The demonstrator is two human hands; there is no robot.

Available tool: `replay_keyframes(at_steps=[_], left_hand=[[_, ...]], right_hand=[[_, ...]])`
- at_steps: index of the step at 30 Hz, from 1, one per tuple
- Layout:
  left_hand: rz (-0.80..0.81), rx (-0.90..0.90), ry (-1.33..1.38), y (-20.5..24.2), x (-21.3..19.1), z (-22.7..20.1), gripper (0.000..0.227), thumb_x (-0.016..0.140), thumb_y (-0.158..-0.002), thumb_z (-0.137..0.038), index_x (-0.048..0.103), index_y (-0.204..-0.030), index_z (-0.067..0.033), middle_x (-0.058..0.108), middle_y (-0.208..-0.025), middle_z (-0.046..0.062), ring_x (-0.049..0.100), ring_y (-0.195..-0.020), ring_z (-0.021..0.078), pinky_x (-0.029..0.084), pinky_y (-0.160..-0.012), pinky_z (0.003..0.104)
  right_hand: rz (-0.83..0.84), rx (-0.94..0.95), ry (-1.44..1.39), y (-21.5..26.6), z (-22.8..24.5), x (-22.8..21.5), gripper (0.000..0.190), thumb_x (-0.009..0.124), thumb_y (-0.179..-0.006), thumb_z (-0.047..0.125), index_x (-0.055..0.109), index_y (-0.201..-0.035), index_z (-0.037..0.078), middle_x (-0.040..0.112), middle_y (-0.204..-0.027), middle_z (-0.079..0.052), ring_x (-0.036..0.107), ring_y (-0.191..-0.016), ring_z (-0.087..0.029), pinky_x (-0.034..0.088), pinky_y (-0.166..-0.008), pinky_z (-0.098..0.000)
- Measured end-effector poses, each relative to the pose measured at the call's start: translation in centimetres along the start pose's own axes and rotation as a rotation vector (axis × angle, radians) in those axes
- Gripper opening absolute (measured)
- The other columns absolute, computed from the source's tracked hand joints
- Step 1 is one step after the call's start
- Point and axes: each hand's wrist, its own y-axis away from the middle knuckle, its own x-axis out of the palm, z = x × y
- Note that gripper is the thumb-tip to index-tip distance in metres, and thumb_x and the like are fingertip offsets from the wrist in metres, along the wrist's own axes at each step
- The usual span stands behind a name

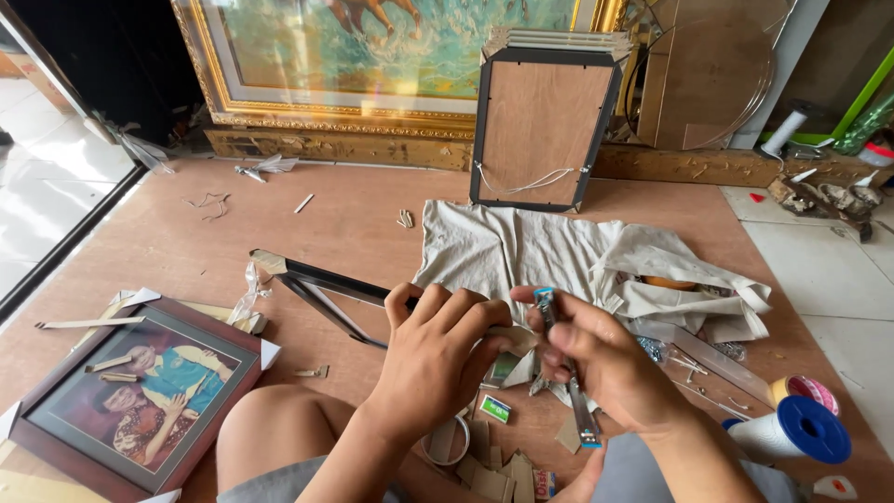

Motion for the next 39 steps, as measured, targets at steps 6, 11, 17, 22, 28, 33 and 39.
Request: replay_keyframes(at_steps=[6, 11, 17, 22, 28, 33, 39], left_hand=[[-0.042, 0.020, -0.021, 1.2, -0.9, -0.7, 0.009, 0.061, -0.115, -0.033, 0.069, -0.115, -0.0277, 0.064, -0.101, -0.009, 0.056, -0.089, 0.0200, 0.028, -0.098, 0.044], [-0.031, 0.025, -0.062, 2.7, -1.0, -0.9, 0.018, 0.056, -0.117, -0.043, 0.069, -0.117, -0.0298, 0.064, -0.103, -0.010, 0.055, -0.089, 0.0193, 0.028, -0.099, 0.046], [-0.016, 0.041, -0.050, 3.7, -1.6, -1.2, 0.024, 0.050, -0.120, -0.043, 0.069, -0.121, -0.0274, 0.064, -0.102, -0.009, 0.054, -0.086, 0.0192, 0.028, -0.097, 0.046], [-0.015, 0.051, -0.009, 4.0, -1.8, -1.3, 0.030, 0.045, -0.121, -0.042, 0.069, -0.122, -0.0245, 0.068, -0.106, -0.009, 0.056, -0.087, 0.0198, 0.029, -0.095, 0.046], [0.006, 0.048, -0.030, 4.3, -1.8, -1.2, 0.028, 0.047, -0.120, -0.044, 0.069, -0.121, -0.0266, 0.067, -0.105, -0.009, 0.056, -0.088, 0.0195, 0.029, -0.095, 0.046], [0.028, 0.004, 0.059, 4.6, -1.7, -1.3, 0.031, 0.046, -0.120, -0.044, 0.072, -0.125, -0.0261, 0.067, -0.105, -0.007, 0.054, -0.088, 0.0214, 0.032, -0.094, 0.046], [0.059, -0.100, 0.212, 4.5, -2.6, -1.9, 0.031, 0.056, -0.116, -0.038, 0.064, -0.136, -0.0173, 0.068, -0.144, 0.004, 0.068, -0.108, 0.0229, 0.034, -0.104, 0.045]], right_hand=[[-0.152, -0.038, 0.288, -0.5, -0.7, -0.2, 0.021, 0.045, -0.107, 0.021, 0.049, -0.090, 0.010, 0.039, -0.077, -0.002, 0.026, -0.057, -0.010, 0.016, -0.049, -0.0293], [-0.170, -0.396, 0.903, 0.6, -1.8, 1.5, 0.020, 0.046, -0.094, 0.030, 0.059, -0.094, 0.014, 0.046, -0.061, 0.002, 0.038, -0.054, -0.013, 0.033, -0.053, -0.0379], [0.087, -0.809, 1.121, 0.7, -2.0, 2.8, 0.058, 0.050, -0.096, 0.048, 0.060, -0.128, 0.001, 0.064, -0.103, -0.015, 0.064, -0.085, -0.028, 0.052, -0.075, -0.0420], [0.164, -0.873, 1.145, 0.5, -2.5, 3.1, 0.056, 0.046, -0.107, 0.047, 0.058, -0.132, -0.001, 0.064, -0.106, -0.019, 0.067, -0.089, -0.033, 0.055, -0.077, -0.0449], [0.139, -0.893, 1.126, 0.3, -3.7, 3.1, 0.043, 0.050, -0.098, 0.028, 0.059, -0.127, -0.002, 0.063, -0.101, -0.018, 0.064, -0.082, -0.031, 0.053, -0.073, -0.0437], [0.068, -0.915, 1.096, 0.4, -5.0, 3.3, 0.067, 0.031, -0.116, 0.057, 0.062, -0.124, -0.002, 0.064, -0.095, -0.014, 0.063, -0.075, -0.028, 0.050, -0.066, -0.0427], [0.011, -0.981, 1.105, -0.1, -6.5, 2.8, 0.050, 0.042, -0.107, 0.040, 0.064, -0.124, -0.002, 0.069, -0.093, -0.019, 0.067, -0.074, -0.034, 0.051, -0.065, -0.0448]])
